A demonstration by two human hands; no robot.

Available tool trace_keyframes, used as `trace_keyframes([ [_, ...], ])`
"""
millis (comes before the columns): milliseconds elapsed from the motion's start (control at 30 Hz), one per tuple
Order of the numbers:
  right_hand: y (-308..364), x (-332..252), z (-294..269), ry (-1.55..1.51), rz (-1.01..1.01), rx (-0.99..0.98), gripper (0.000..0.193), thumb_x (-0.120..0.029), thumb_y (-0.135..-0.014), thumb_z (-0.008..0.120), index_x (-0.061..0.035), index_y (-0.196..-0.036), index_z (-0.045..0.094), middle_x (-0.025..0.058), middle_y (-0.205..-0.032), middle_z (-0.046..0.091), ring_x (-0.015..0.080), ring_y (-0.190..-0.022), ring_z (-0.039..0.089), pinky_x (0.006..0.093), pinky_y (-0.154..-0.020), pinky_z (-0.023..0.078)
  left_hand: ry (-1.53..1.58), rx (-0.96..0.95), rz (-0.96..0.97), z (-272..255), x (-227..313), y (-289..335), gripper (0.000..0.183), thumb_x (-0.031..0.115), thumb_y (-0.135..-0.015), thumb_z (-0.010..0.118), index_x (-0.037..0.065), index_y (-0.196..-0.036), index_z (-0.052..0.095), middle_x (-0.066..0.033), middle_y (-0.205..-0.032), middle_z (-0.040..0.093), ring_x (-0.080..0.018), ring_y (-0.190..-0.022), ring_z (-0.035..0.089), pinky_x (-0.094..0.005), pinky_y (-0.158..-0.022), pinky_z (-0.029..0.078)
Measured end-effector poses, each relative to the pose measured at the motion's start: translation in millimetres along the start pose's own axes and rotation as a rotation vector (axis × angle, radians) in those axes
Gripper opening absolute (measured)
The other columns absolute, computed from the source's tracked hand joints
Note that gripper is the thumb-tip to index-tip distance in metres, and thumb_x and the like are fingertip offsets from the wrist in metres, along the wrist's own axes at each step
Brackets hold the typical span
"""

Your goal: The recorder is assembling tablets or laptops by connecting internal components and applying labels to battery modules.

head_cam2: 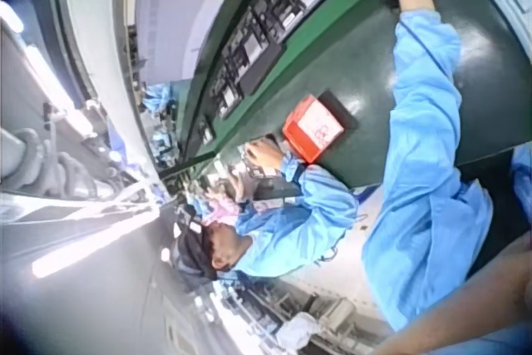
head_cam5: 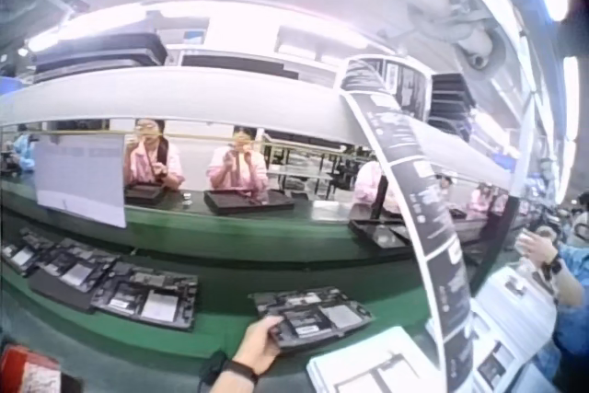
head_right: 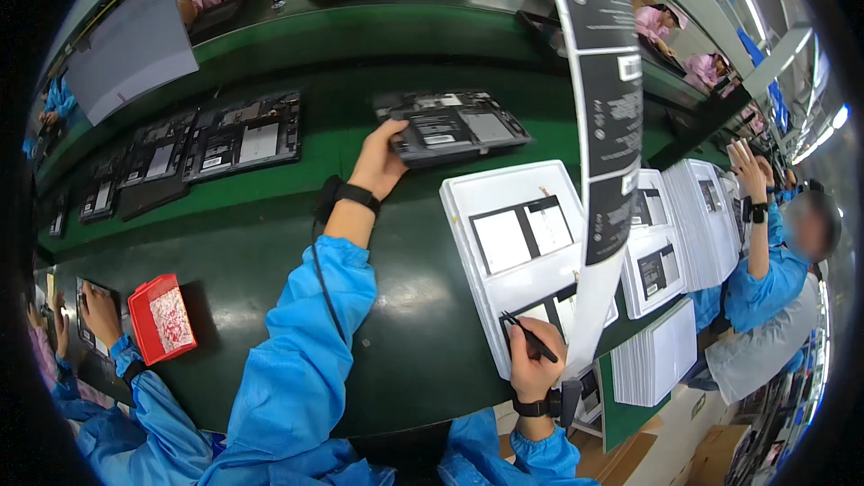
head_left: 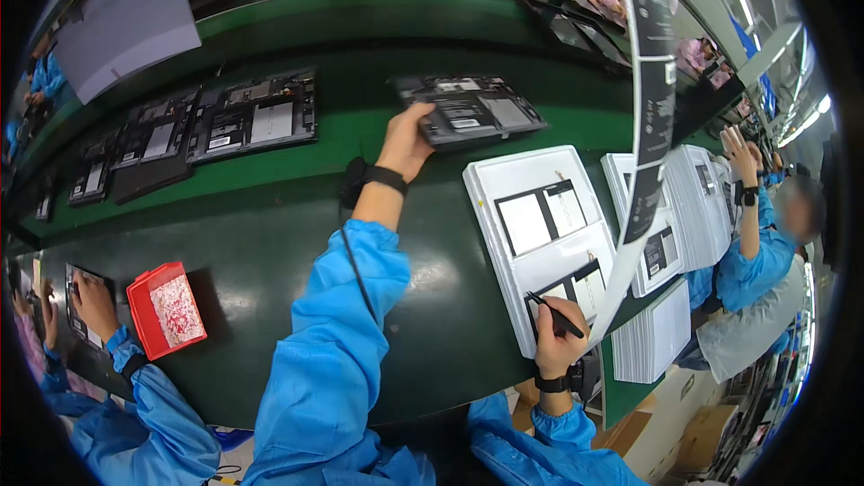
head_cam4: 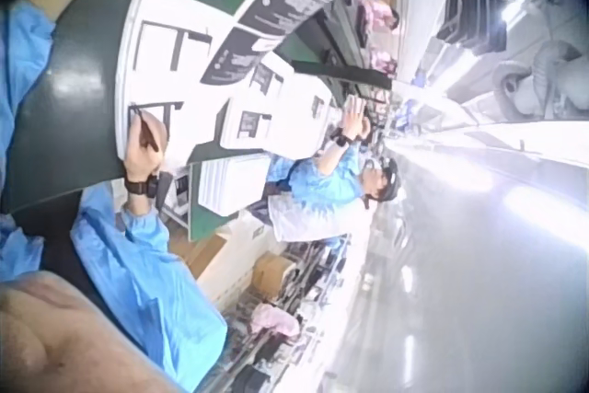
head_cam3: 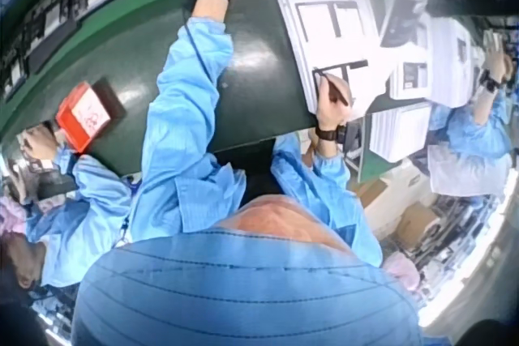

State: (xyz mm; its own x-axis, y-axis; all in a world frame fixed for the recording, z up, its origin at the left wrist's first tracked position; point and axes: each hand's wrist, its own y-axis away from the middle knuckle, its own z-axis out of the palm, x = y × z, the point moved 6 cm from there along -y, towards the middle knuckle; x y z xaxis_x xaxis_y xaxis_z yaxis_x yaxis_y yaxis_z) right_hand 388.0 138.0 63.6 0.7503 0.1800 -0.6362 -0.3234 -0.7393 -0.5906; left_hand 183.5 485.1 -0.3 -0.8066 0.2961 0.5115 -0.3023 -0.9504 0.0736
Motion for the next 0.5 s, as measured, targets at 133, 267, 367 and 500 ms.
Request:
trace_keyframes([
  [133, 3, 6, 3, -0.05, 0.039, -0.023, 0.015, 0.002, -0.084, 0.077, 0.0008, -0.098, 0.074, 0.0081, -0.09, 0.07, 0.009, -0.063, 0.056, 0.022, -0.052, 0.039, 0.134, 0.007, 0.091, -21, 15, 39, 0.033, 0.019, -0.09, 0.063, -0.001, -0.117, 0.064, -0.0125, -0.112, 0.072, -0.0269, -0.102, 0.07, -0.0387, -0.093, 0.056],
  [267, 8, 30, -6, -0.388, 0.344, -0.011, 0.008, 0.001, -0.092, 0.069, 0.0034, -0.1, 0.07, 0.0111, -0.098, 0.071, 0.0091, -0.067, 0.058, 0.0222, -0.058, 0.045, 0.166, -0.002, 0.053, -38, 32, 110, 0.038, 0.02, -0.091, 0.062, -0.003, -0.122, 0.063, -0.0148, -0.116, 0.072, -0.028, -0.105, 0.069, -0.0396, -0.097, 0.054],
  [367, 5, 34, -27, -0.56, 0.427, 0.117, 0.014, -0.006, -0.098, 0.064, 0.005, -0.106, 0.067, 0.0166, -0.1, 0.07, 0.0103, -0.061, 0.054, 0.0243, -0.056, 0.046, 0.184, 0.091, -0.092, -66, 26, 184, 0.039, 0.022, -0.092, 0.062, -0.001, -0.123, 0.063, -0.0161, -0.119, 0.071, -0.0286, -0.107, 0.069, -0.0423, -0.099, 0.053],
  [500, 6, 21, -10, -0.787, 0.401, 0.04, 0.019, -0.007, -0.099, 0.063, 0.0058, -0.112, 0.064, 0.018, -0.101, 0.07, 0.0111, -0.058, 0.051, 0.0274, -0.056, 0.044, -0.029, 0.352, -0.05, -94, 32, 321, 0.035, 0.017, -0.091, 0.063, 0.002, -0.123, 0.062, -0.0137, -0.114, 0.069, -0.0265, -0.105, 0.069, -0.0416, -0.093, 0.057],
])
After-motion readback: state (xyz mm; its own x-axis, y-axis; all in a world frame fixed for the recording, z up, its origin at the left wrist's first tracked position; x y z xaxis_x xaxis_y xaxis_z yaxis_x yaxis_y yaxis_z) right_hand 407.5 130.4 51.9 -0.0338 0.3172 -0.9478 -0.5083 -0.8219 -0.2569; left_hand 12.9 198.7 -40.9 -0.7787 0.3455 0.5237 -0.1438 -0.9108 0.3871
